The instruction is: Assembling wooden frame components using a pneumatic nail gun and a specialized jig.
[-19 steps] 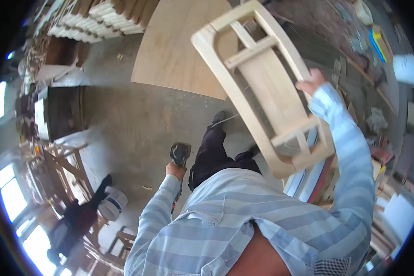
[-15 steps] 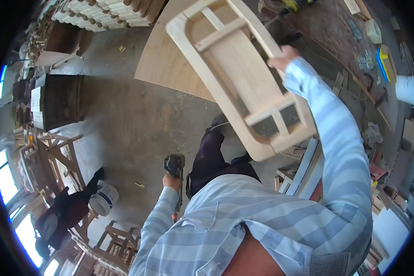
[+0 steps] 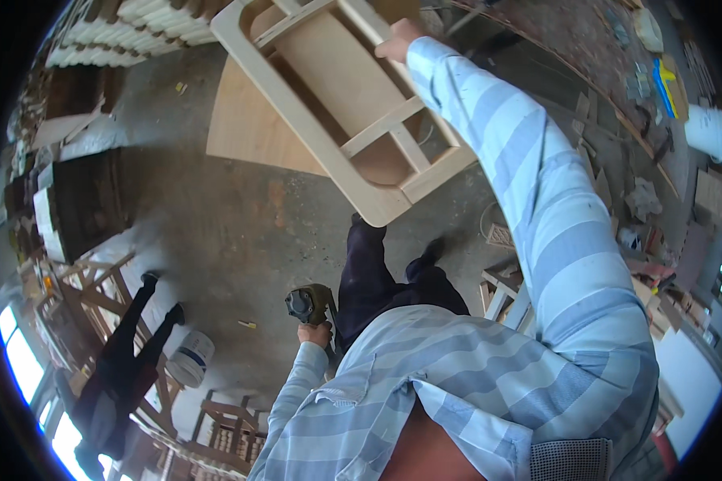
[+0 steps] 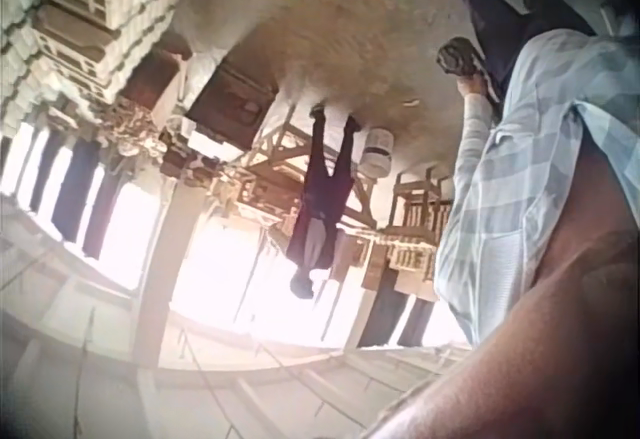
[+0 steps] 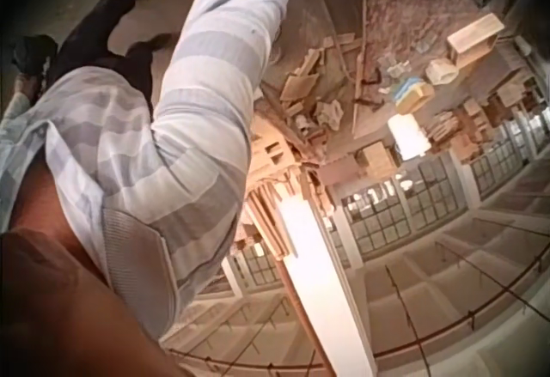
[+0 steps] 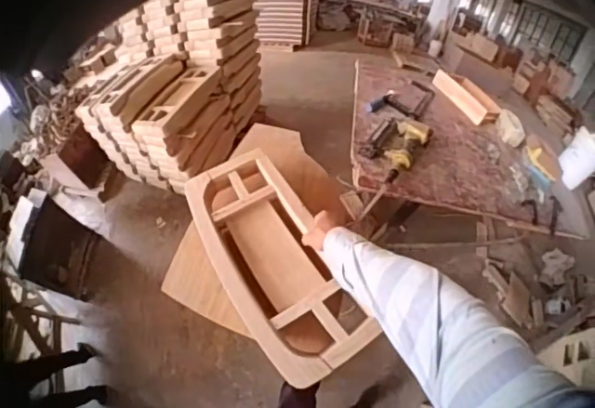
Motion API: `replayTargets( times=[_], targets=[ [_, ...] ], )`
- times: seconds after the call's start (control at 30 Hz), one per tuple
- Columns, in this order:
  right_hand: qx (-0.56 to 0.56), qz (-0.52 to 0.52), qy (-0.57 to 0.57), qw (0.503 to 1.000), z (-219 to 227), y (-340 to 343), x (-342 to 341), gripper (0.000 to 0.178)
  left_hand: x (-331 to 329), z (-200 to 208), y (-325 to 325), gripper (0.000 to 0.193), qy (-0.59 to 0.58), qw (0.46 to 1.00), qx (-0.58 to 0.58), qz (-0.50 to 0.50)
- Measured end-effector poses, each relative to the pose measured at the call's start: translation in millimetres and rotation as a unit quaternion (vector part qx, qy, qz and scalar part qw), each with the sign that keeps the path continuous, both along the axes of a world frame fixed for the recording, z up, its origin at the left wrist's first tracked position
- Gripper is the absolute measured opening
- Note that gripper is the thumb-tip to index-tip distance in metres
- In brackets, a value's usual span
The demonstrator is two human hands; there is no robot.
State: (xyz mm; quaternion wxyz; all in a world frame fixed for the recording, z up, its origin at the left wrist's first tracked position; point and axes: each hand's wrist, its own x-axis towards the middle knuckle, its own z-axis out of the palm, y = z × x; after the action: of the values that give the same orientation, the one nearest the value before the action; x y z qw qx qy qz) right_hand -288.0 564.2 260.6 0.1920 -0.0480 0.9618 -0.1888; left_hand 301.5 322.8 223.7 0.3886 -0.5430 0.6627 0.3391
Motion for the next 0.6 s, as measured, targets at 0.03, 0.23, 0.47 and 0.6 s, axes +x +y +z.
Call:
replayTargets(
  times=[0.03,0.23,0.47,0.6],
  targets=[
    [0.019,-0.015,0.034,0.999,-14.9,21.8,-9.6,0.037,-11.3,-11.4,-1.8,0.021,0.007,1.000,0.011,-0.024],
    [-0.146,-0.060,0.139,0.978,37.6,112.1,78.6,0.020,-42.3,-71.0,-12.7,0.027,0.028,0.919,0.004,-0.394],
    [-0.125,-0.316,0.266,0.902,108.9,324.2,340.5,0.015,-83.9,-98.7,-24.0,0.043,0.057,0.797,-0.015,-0.601],
    [-0.036,-0.464,0.227,0.855,137.2,460.6,534.0,0.015,-108.2,-111.4,8.4,0.053,0.061,0.761,-0.095,-0.639]
  ],
)
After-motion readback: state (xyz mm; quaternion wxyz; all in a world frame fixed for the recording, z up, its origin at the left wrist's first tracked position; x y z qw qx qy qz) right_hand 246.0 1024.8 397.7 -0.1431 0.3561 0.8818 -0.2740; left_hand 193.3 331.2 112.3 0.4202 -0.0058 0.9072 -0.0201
